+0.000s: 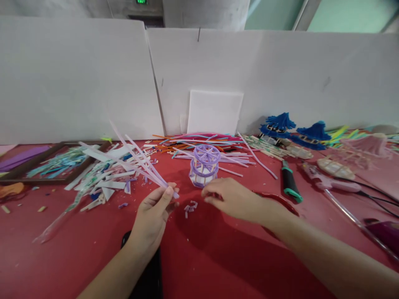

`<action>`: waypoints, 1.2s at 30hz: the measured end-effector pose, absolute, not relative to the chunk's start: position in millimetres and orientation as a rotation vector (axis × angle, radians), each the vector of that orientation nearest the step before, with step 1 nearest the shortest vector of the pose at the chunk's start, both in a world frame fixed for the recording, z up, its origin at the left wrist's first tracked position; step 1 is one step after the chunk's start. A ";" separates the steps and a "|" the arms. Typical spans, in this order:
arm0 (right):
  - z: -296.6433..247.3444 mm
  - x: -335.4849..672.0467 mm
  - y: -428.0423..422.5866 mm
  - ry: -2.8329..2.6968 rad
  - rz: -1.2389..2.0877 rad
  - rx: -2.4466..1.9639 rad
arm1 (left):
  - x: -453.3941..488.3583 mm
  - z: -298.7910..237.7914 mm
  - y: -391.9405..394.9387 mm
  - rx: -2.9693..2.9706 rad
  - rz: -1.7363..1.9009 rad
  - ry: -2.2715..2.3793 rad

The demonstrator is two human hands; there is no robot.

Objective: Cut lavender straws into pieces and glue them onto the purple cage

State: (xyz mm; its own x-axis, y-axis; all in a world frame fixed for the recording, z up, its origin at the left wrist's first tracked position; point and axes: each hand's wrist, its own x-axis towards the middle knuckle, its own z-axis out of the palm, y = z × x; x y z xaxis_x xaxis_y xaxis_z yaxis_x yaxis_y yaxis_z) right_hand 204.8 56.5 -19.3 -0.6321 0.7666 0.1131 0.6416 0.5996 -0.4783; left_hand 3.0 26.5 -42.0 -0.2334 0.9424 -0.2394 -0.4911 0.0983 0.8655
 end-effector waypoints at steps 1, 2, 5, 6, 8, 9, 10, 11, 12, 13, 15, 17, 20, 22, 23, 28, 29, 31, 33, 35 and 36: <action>-25.8 199.0 53.9 -2.541 0.531 -1.124 | 3.1 -42.0 27.3 0.556 1.491 1.110; -32.4 192.8 51.2 -2.549 0.489 -1.094 | 3.1 -42.0 27.6 0.555 1.502 1.110; -48.6 179.5 45.7 -2.531 0.375 -0.983 | 3.1 -42.1 26.9 0.574 1.497 1.115; -52.1 177.9 44.8 -2.521 0.342 -0.951 | 3.0 -42.2 26.5 0.582 1.494 1.119; -55.8 178.4 44.2 -2.506 0.295 -0.901 | 2.5 -42.4 25.8 0.589 1.493 1.123; -56.2 179.7 44.0 -2.492 0.279 -0.883 | 2.3 -42.4 25.7 0.587 1.492 1.121; -55.9 181.1 43.7 -2.475 0.269 -0.865 | 2.2 -42.3 25.7 0.583 1.493 1.118; -55.1 182.3 43.3 -2.455 0.263 -0.855 | 2.2 -42.1 25.7 0.577 1.492 1.114; -54.1 183.2 42.6 -2.444 0.261 -0.854 | 2.3 -41.7 25.8 0.574 1.493 1.110; -53.1 183.5 41.8 -2.448 0.259 -0.864 | 2.5 -41.4 25.8 0.575 1.493 1.106; -52.0 182.9 39.8 -2.490 0.256 -0.904 | 3.1 -40.5 25.8 0.586 1.493 1.095; -51.8 181.7 38.0 -2.534 0.257 -0.943 | 3.4 -39.9 25.5 0.594 1.491 1.088; -51.8 180.9 36.6 -2.549 0.258 -0.968 | 3.7 -39.7 25.3 0.593 1.488 1.088; -51.0 181.7 36.5 -2.553 0.255 -0.976 | 3.9 -39.6 25.7 0.596 1.481 1.085; -50.5 182.5 36.6 -2.549 0.253 -0.974 | 4.0 -39.5 26.0 0.598 1.480 1.083; -49.4 186.5 37.5 -2.458 0.231 -0.905 | 3.8 -38.3 26.3 0.599 1.487 1.086; -49.9 186.9 37.6 -2.463 0.224 -0.894 | 3.6 -38.2 26.0 0.602 1.485 1.086; -51.1 187.1 37.4 -2.493 0.215 -0.874 | 3.4 -38.4 25.6 0.609 1.476 1.083; -51.5 186.8 37.0 -2.503 0.214 -0.843 | 3.6 -38.7 25.5 0.602 1.474 1.081; -50.8 186.7 36.6 -2.471 0.221 -0.807 | 4.1 -38.9 25.8 0.586 1.476 1.083; -50.3 186.7 36.4 -2.458 0.228 -0.794 | 4.3 -38.8 26.0 0.581 1.479 1.083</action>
State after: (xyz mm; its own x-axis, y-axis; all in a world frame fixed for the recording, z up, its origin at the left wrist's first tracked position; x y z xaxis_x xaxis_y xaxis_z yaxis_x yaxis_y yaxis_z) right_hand 186.7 36.4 -50.3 -0.6795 0.5835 0.4447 0.4920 0.8121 -0.3139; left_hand 4.3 26.0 -38.8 -0.2224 0.9507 -0.2161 -0.4931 0.0815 0.8661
